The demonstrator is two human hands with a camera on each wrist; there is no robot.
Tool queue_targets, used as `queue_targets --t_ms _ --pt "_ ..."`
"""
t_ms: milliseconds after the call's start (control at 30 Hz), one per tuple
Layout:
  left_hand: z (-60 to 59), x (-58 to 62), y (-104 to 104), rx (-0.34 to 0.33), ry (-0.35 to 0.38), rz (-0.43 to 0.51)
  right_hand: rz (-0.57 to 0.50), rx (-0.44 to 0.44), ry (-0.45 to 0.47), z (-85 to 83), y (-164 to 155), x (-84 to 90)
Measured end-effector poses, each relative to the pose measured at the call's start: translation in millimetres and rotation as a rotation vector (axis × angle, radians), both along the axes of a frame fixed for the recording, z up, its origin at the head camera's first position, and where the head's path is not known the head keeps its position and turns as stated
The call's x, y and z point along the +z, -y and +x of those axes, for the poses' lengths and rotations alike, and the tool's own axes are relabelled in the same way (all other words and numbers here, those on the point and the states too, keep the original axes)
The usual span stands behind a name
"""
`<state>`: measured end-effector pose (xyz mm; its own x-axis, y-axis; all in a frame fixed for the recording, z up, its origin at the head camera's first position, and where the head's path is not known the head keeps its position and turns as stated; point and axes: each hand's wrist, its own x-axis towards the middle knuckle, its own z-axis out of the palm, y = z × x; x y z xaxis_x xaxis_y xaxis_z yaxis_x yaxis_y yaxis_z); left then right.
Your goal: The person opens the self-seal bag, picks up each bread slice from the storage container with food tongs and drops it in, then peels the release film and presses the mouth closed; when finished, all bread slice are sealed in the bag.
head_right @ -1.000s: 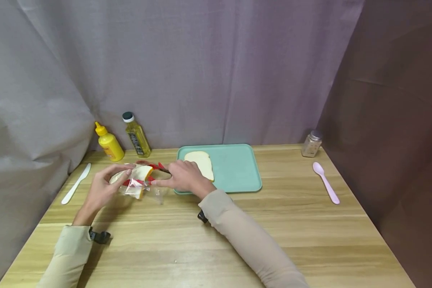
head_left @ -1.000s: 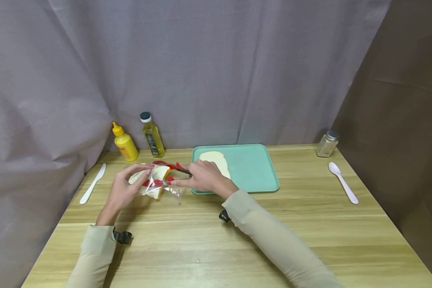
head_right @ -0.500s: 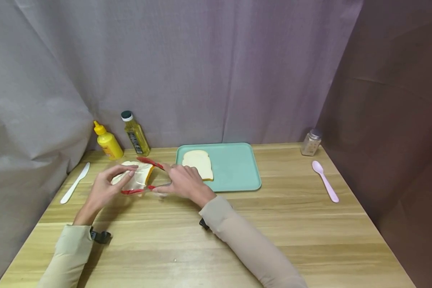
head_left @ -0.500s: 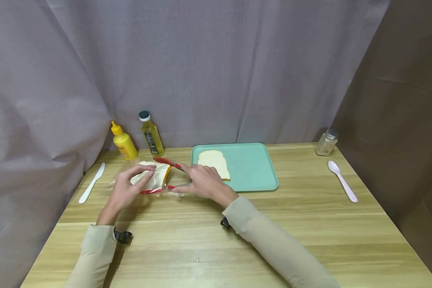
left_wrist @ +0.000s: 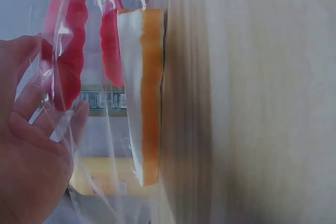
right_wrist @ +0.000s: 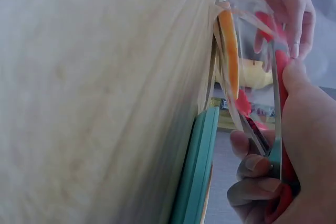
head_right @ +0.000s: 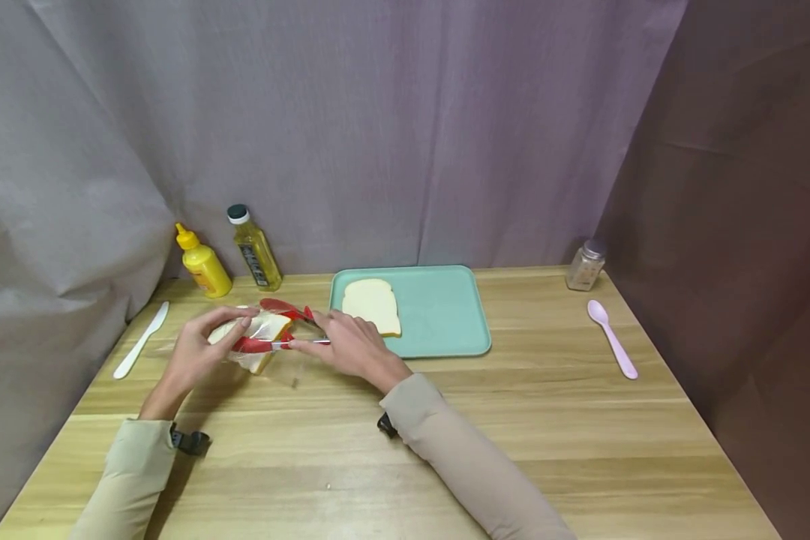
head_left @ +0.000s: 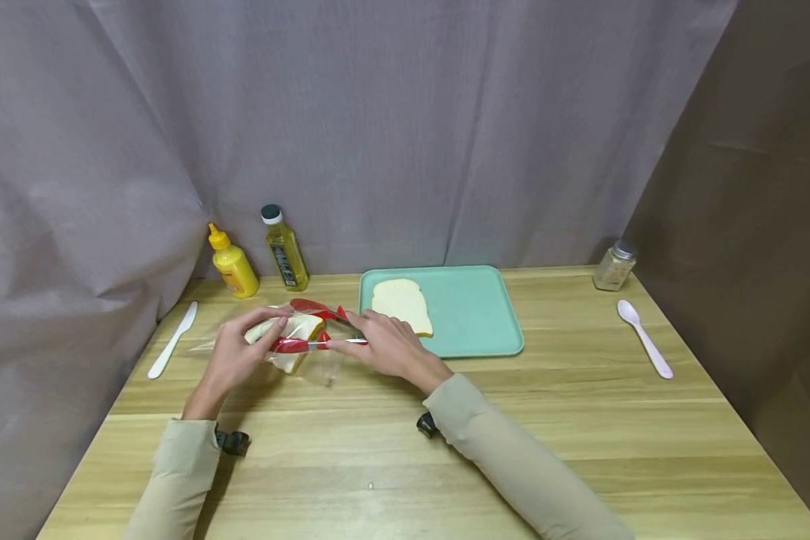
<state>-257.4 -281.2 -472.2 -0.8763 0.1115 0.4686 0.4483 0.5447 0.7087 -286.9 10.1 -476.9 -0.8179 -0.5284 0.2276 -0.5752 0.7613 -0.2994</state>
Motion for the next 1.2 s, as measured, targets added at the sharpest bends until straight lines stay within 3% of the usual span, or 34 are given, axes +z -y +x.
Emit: queue_targets --t_ms 333,667,900,1200 --pt "0.0 1.7 0 -0.005 -0.006 0.014 -0.029 0.02 -0.04 -2.4 -6 -0.7" --pt "-2.2 0.0 -4 -0.034 -0.038 0.06 -0.139 -0.013 0.097 -1.6 -9 -6.9" --pt "-1.4 -3.0 -7 -0.016 -0.039 0.023 -0.157 0.018 0.118 -1.9 -13 -14.4" --pt "-2.5 -3.7 -5 -0.027 -0.028 0.045 -0.209 0.041 0.127 -1.1 -13 -16.0"
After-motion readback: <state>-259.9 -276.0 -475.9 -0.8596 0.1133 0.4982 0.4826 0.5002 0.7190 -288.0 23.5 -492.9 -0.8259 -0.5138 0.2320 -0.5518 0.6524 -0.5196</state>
